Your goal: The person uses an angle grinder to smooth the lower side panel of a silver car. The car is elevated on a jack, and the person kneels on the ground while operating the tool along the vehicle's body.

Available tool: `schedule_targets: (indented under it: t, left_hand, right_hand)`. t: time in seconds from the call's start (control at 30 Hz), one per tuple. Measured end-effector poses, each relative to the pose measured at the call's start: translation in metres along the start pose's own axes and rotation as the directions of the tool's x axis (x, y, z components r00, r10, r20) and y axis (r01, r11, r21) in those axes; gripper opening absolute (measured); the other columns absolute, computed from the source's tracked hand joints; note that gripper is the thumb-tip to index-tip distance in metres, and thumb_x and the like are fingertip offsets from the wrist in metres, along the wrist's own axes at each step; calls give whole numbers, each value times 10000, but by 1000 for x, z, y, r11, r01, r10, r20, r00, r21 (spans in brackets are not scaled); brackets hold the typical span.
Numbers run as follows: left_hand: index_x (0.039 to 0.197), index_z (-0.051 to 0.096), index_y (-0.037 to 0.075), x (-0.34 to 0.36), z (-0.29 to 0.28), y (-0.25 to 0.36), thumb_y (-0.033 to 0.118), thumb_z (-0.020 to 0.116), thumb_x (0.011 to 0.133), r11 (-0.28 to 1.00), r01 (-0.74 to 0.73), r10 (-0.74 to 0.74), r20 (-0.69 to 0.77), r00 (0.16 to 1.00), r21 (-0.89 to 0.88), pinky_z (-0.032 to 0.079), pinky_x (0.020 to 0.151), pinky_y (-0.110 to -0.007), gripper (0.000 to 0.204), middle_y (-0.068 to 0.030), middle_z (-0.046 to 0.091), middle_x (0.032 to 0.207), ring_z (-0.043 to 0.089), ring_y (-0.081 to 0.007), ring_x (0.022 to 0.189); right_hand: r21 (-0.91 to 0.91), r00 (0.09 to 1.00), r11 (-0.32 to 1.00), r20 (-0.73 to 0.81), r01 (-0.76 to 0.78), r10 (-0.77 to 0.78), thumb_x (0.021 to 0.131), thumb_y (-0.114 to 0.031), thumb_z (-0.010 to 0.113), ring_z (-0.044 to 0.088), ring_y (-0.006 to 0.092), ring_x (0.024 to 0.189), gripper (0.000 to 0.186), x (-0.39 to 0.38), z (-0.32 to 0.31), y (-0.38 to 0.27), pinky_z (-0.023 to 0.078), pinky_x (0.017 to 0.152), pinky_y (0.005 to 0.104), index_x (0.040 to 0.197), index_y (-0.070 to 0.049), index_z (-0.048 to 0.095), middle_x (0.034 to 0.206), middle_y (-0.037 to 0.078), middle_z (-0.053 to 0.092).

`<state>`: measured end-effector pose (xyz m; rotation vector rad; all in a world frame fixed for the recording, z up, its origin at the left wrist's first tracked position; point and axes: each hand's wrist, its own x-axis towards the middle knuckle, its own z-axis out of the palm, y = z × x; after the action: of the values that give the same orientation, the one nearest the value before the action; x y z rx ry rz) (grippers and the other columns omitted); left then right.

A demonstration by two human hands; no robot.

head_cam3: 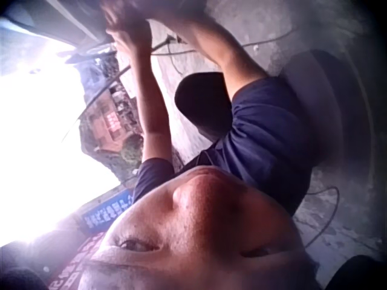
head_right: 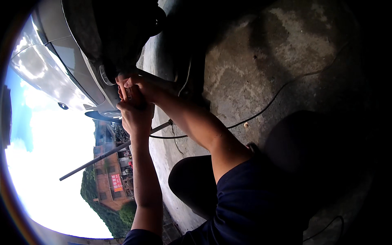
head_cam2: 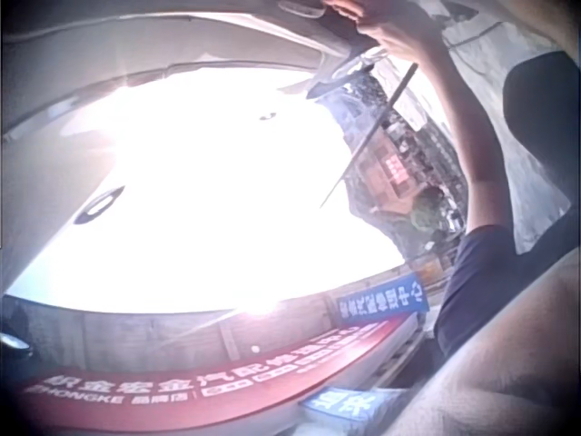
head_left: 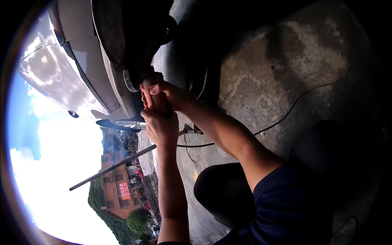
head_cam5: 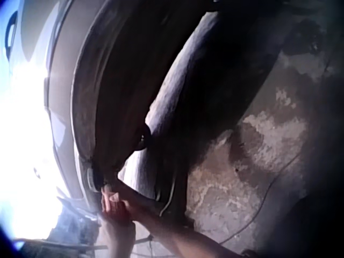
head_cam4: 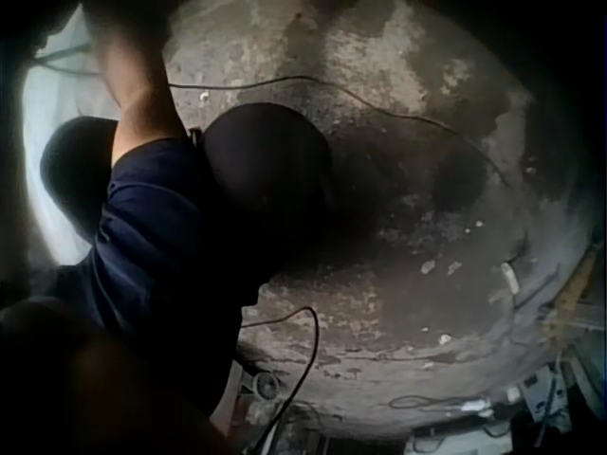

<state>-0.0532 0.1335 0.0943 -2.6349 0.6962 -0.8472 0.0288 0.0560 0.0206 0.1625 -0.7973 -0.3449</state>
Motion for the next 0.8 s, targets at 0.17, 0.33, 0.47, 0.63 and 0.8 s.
schedule_targets:
  t: [0.17,0.33,0.47,0.63,0.8]
  left_hand:
    - [1124,404,-10,5,9,0,296,748,837,1000,11,-11,-9,1000,-10,548,814,-577,543,-281,683,996,692,-501,930]
    - [1107,401,-9,6,5,-1,322,751,841,997,-71,70,-56,996,-28,549,793,-584,551,-280,685,982,696,-501,909]
    - [1105,400,-18,6,9,-6,315,759,835,1000,-19,19,-19,1000,9,553,780,-571,559,-290,688,966,699,-498,910]
    - [1099,407,-34,6,-6,4,311,748,832,999,-43,43,-12,999,-30,553,800,-568,554,-298,697,970,697,-504,926]
    - [1099,422,-47,4,-4,-7,335,763,820,996,90,-89,97,991,-7,544,850,-570,583,-304,700,977,693,-513,956]
  right_hand:
    - [-74,1000,997,-18,11,-12,760,-256,670,676,266,943,513,1,-3,-2,573,878,404,1216,-39,587,1031,145,661]
    - [-50,1000,999,3,10,-10,765,-267,670,673,271,958,522,1,0,-7,572,880,410,1227,-47,571,1026,148,663]
    - [-57,998,998,-67,-4,1,773,-274,662,676,280,950,515,3,-3,0,574,877,419,1226,-47,572,1024,151,667]
    - [-5,999,1000,-33,10,-10,733,-232,678,683,282,897,516,3,4,-7,589,855,419,1201,-28,599,989,163,660]
    - [-54,994,998,-104,-35,29,764,-226,675,683,276,935,511,-2,0,6,581,897,424,1231,-42,581,1025,147,670]
